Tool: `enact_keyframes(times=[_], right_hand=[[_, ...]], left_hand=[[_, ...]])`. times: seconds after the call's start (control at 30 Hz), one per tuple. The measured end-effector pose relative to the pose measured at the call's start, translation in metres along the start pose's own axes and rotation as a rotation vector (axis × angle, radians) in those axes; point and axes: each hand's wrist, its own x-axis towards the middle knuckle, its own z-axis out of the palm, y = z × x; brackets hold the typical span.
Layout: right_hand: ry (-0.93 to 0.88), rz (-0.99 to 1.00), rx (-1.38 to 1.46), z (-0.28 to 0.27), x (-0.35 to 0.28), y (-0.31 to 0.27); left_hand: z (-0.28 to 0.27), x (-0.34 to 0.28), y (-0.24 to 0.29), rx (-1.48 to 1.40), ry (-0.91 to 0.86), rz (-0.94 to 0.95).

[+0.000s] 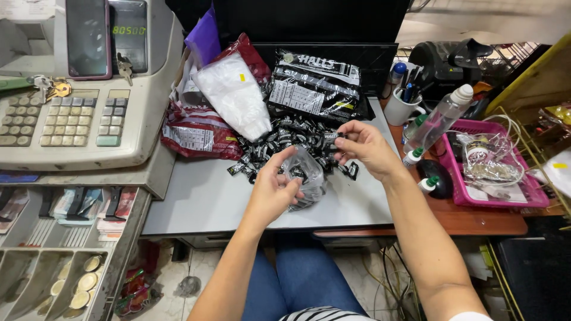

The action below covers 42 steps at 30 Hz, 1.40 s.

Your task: Bagging individual candies from a pile into small plastic bags

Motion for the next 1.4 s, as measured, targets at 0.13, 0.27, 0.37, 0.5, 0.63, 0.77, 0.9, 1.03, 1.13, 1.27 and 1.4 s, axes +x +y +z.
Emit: enact_keyframes(times=[0.13, 0.27, 0.37, 0.5, 0.63, 0.77, 0.9, 1.03, 1.13, 1.27, 1.4], right_hand=[[0.072, -0.010, -0.062, -0.032, 0.009, 0.015], [0.198, 0.064, -0.155, -0.064, 0.013, 0.037], [0.236, 0.132, -0.219, -0.078, 0.013, 0.047], [0.242, 0.235, -0.501, -0.059, -0.009, 0.014], [0.188, -0.109, -1.327, -0.044, -0.015, -0.011], [-0.108, -0.336, -0.764, 0.034, -0.045, -0.065], [-0.530, -0.314, -1.277, 0.080, -0.043, -0.045], [-0.456, -0.434, -1.575, 0.057, -0.004, 0.074], [-0.555, -0.315, -1.609, 0.061, 0.000, 0.073], [-0.543, -0.237, -1.497, 0.076, -0.017, 0.007], [-0.501, -0.217, -1.222, 0.074, -0.031, -0.028]], left_hand=[[0.000, -0.005, 0.023, 0.013, -0.012, -0.023], [0.001, -0.005, 0.024, 0.027, -0.012, -0.032], [0.004, -0.006, 0.033, 0.030, -0.018, -0.027], [0.006, -0.007, 0.036, 0.026, -0.043, -0.002], [0.008, -0.013, 0.035, 0.087, -0.069, 0.046], [0.013, -0.021, 0.038, 0.116, -0.148, 0.081], [0.015, -0.025, 0.030, 0.124, -0.160, 0.092], [0.017, -0.028, 0.021, 0.311, -0.142, 0.183], [0.015, -0.028, 0.017, 0.274, -0.144, 0.140], [0.012, -0.025, 0.016, 0.211, -0.122, 0.111], [0.010, -0.022, 0.013, 0.161, -0.111, 0.102]])
